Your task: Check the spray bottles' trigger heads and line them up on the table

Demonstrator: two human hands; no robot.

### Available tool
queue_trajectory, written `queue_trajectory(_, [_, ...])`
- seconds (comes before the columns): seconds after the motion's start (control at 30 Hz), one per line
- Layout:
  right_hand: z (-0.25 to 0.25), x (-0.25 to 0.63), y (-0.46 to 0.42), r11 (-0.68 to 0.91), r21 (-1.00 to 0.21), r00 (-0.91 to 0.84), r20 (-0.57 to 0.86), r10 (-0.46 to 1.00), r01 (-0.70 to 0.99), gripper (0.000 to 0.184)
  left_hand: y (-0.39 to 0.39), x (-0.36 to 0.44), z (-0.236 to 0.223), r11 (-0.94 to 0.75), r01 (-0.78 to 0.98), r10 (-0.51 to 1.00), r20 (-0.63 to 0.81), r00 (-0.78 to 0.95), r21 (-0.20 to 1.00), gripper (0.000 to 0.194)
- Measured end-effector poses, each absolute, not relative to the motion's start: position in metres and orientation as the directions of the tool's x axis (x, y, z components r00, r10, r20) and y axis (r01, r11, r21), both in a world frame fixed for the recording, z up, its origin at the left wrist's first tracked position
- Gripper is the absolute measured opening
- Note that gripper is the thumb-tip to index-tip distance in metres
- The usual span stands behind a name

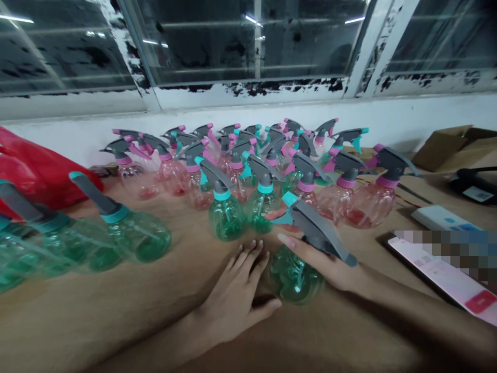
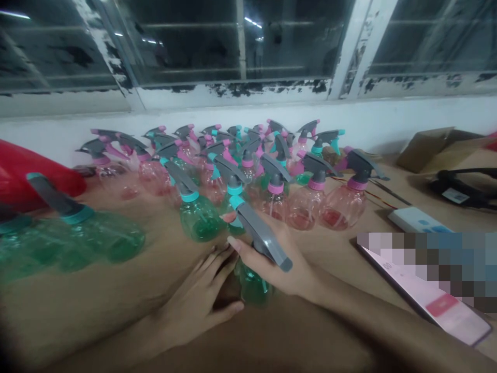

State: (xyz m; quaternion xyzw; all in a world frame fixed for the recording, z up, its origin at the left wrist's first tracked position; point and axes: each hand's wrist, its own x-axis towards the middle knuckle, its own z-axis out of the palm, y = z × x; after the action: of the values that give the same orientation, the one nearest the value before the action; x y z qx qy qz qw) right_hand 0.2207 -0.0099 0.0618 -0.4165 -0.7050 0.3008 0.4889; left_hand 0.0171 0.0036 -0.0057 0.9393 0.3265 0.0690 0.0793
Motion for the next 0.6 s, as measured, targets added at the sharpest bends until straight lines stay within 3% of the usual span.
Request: queue_trajectory(0.6, [0.0669, 0.2178, -0.0123, 0.42, -0.824, -0.162, 0.388, 0.907, 0.381, 0.029, 0.0036, 0.0177, -0.0069, -0.785, 0.603, 0.616, 0.082, 0.783, 0.143, 0.075])
